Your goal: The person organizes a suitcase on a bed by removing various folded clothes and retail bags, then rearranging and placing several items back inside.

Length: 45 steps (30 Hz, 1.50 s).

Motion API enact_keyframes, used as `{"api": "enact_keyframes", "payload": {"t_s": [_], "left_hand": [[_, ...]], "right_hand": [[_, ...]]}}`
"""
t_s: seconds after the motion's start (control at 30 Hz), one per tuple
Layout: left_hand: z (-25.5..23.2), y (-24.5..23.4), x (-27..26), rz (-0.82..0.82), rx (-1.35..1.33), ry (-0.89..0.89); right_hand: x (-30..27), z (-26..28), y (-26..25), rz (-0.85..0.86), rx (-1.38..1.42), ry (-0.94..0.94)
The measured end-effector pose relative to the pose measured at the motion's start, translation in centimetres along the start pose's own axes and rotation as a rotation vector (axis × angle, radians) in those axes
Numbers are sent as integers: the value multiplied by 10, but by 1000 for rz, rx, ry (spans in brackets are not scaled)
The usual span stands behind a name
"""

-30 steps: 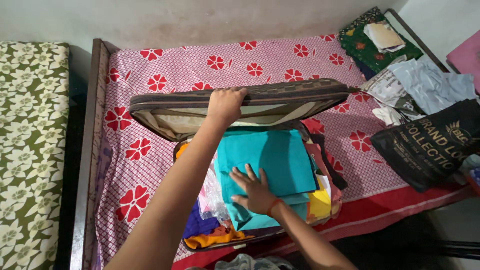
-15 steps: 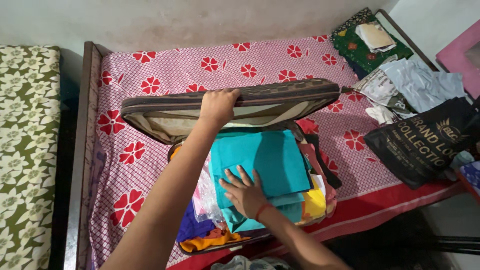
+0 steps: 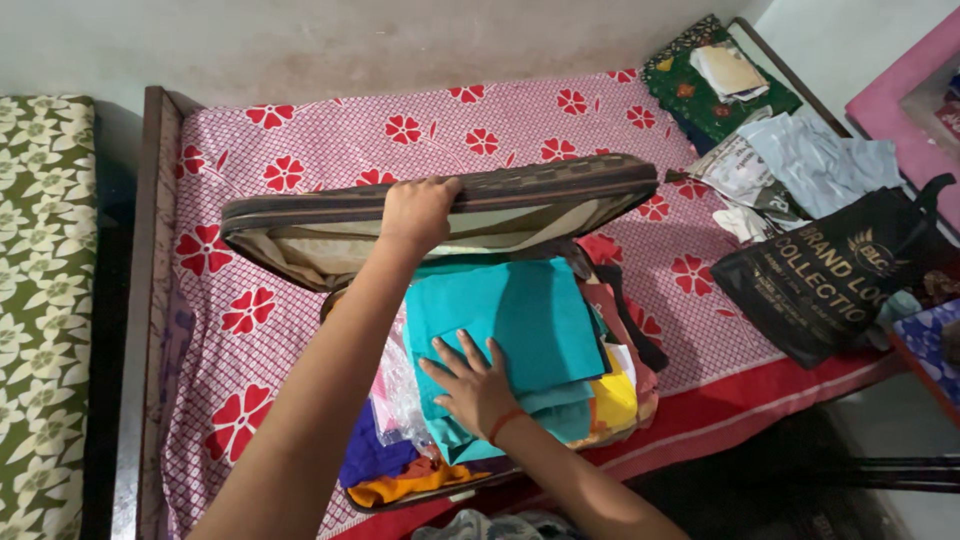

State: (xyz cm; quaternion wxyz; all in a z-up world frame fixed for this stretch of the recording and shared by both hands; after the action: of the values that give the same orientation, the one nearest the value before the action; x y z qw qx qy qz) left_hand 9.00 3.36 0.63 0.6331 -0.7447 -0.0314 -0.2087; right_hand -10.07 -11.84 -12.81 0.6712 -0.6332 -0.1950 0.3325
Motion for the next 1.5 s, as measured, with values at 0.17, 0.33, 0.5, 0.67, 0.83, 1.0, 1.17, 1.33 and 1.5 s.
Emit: {"api": "enact_keyframes", "payload": {"t_s": [0.17, 0.33, 0.5, 0.67, 0.83, 1.0, 1.17, 1.33, 1.5], "left_hand": [[0, 0, -2, -18, -23, 7], [1, 3, -3, -8, -7, 8], [0, 1, -2, -32, -19, 11], [0, 1, -1, 10, 2, -11], [-1, 1, -5, -26, -21, 5], [0, 2, -6, -21, -19, 12], [-1, 1, -6, -29, -11, 23], [0, 2, -4, 18, 8, -9], [1, 2, -4, -19, -9, 14]], "right_hand": [[-2, -6, 1, 17, 37, -23], [2, -2, 10, 89, -114, -57], [-3, 5, 7, 212, -81, -39], [-3, 5, 6, 174, -58, -85], [-9, -9, -1, 198, 4, -142], [-25, -47, -28, 216, 0, -5], [-45, -88, -41, 175, 58, -36], [-49, -101, -40, 10, 129, -83], [-42, -71, -54, -40, -22, 21]]}}
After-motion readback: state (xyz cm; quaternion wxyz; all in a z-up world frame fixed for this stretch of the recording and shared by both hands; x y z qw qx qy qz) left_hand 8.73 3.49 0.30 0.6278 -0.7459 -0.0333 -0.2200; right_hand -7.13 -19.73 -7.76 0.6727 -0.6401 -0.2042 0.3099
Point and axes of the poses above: each hand's wrist, its own x-axis towards the middle knuckle, its own y-axis out of the palm, z = x × y, the point moved 4 cm from there along x, towards the middle knuckle, and after that the axes turned 5 degrees about z, right-handed, at the moved point
